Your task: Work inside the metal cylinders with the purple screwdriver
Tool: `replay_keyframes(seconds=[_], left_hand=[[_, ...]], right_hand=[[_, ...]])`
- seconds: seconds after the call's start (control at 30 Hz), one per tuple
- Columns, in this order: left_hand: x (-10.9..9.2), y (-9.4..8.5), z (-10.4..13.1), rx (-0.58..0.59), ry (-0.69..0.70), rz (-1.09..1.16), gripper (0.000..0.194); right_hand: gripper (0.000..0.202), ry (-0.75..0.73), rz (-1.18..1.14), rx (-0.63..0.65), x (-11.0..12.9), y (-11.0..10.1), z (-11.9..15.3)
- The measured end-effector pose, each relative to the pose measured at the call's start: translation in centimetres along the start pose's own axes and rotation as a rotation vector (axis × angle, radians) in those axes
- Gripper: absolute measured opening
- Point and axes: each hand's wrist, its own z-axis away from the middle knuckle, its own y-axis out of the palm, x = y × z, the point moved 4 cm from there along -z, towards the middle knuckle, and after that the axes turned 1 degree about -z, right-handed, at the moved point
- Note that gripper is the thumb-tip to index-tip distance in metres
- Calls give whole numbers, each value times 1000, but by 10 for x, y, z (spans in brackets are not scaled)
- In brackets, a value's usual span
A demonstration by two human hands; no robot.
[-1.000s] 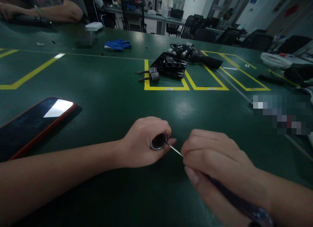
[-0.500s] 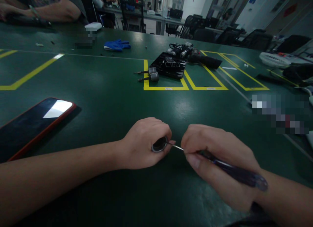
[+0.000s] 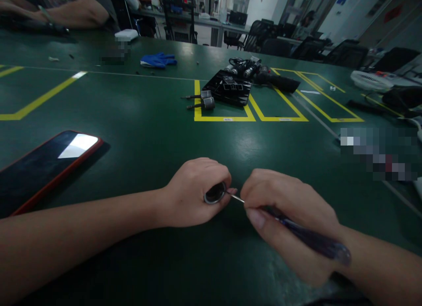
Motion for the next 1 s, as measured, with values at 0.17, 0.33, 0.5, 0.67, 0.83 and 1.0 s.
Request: replay_keyframes(seconds=[0.17,0.33,0.5,0.67,0.83,1.0], left_hand=[[2,-1,2,-15,-38,1,8],[2,0,2,-40,-24,19,9],[4,-1,2,-74,-74,34,15],[3,-3,2,-87,-81,57,17],[3,-2,2,-95,-86,81,17],[3,-4,2,-104,-93,115,16]], right_hand=[[13,188,-76,-115,-7,-4,1],[14,179,-93,-167,-8,-3,3],[17,-61,72,-5,4,3,2],[19,-129,125,68,6,6,8],[18,-103,122,19,4,4,4],[18,-45,22,-46,5,2,-1]])
